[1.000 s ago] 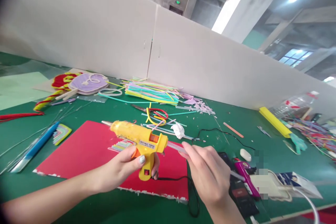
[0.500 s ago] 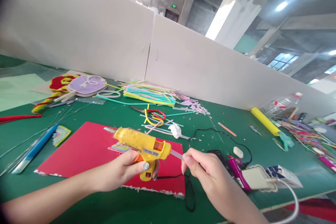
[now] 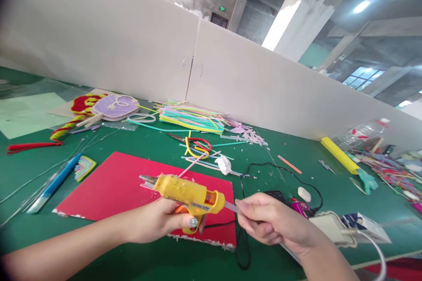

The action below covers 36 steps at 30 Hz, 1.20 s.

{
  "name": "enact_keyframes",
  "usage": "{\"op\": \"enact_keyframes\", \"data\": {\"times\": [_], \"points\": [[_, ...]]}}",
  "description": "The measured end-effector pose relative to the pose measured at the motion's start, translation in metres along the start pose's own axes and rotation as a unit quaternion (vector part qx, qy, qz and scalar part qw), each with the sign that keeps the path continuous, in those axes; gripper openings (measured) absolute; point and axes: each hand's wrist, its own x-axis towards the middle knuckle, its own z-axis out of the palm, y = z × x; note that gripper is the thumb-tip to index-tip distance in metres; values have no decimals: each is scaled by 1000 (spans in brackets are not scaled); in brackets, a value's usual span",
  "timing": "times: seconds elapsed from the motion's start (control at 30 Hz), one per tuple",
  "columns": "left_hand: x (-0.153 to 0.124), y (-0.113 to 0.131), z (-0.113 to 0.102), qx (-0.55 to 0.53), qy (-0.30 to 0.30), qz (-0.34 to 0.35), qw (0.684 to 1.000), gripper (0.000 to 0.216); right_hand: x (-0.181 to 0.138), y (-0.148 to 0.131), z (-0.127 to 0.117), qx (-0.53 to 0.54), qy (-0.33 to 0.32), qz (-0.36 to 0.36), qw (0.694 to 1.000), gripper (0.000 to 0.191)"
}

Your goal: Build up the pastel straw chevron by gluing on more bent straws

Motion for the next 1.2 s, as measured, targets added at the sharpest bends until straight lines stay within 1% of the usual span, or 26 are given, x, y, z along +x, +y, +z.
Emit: {"op": "enact_keyframes", "data": {"times": [0.03, 0.07, 0.1, 0.13, 0.17, 0.2, 0.23, 0.27, 0.3, 0.33, 0.37, 0.4, 0.43, 0.47, 0.53, 0.57, 0.63, 0.73, 0.77, 0.83, 0.87, 0.93, 1.0, 1.03, 1.1, 1.2], "points": [[1, -1, 1, -6, 11, -7, 1000, 53, 3, 0, 1, -39, 44, -25, 998, 45], [3, -3, 1, -16, 30, -11, 999, 52, 6, -1, 2, -92, 112, -65, 987, 43], [5, -4, 2, -28, 54, -11, 998, 51, 10, -2, 5, -154, 196, -119, 961, 39], [7, -6, 2, -40, 82, -5, 996, 49, 13, -4, 10, -217, 294, -177, 914, 34], [9, -8, 1, -54, 114, 3, 992, 48, 16, -6, 15, -269, 400, -233, 845, 28], [10, -9, 0, -68, 146, 10, 987, 48, 18, -8, 21, -309, 490, -280, 765, 22], [12, -10, -1, -80, 177, 13, 981, 47, 19, -9, 27, -337, 556, -318, 690, 18], [13, -10, -2, -90, 203, 17, 975, 47, 21, -9, 34, -353, 590, -351, 636, 14], [13, -11, -3, -97, 222, 23, 970, 47, 22, -8, 41, -363, 596, -372, 612, 11], [13, -11, -4, -99, 235, 30, 967, 47, 24, -6, 48, -370, 582, -380, 617, 9], [13, -10, -4, -97, 242, 36, 965, 46, 27, -4, 55, -376, 552, -378, 642, 9], [12, -10, -4, -90, 244, 39, 965, 45, 30, -1, 63, -381, 515, -355, 681, 11], [12, -10, -3, -83, 244, 39, 966, 44, 35, 2, 70, -379, 488, -322, 718, 18], [11, -10, -1, -79, 242, 34, 967, 43, 41, 5, 77, -374, 455, -292, 753, 30], [9, -11, 3, -76, 234, 15, 969, 44, 53, 10, 91, -335, 408, -252, 811, 53], [8, -12, 5, -70, 227, 6, 971, 45, 60, 11, 97, -308, 394, -247, 830, 58], [7, -12, 6, -37, 222, -4, 974, 46, 71, 13, 106, -237, 399, -259, 847, 49], [7, -10, 4, 65, 218, 22, 974, 44, 82, 12, 105, -168, 421, -287, 844, 34], [7, -10, 2, 97, 211, 31, 972, 45, 84, 11, 100, -165, 435, -280, 840, 32], [6, -10, -2, 152, 179, 22, 972, 51, 86, 11, 84, -182, 467, -238, 832, 28], [5, -11, -3, 184, 150, 12, 971, 54, 85, 10, 74, -192, 483, -212, 828, 29], [3, -16, -4, 268, 59, 6, 962, 60, 82, 9, 49, -209, 513, -172, 815, 30], [1, -24, -4, 350, -44, 21, 936, 67, 77, 7, 20, -243, 538, -152, 793, 29], [0, -29, -3, 373, -78, 23, 924, 71, 75, 6, 5, -271, 545, -154, 778, 27], [-1, -40, -1, 392, -102, 10, 914, 79, 69, 4, -25, -345, 533, -162, 756, 22], [0, -54, 3, 389, -98, 20, 916, 73, 62, -3, -68, -485, 459, -153, 728, 13]]}}
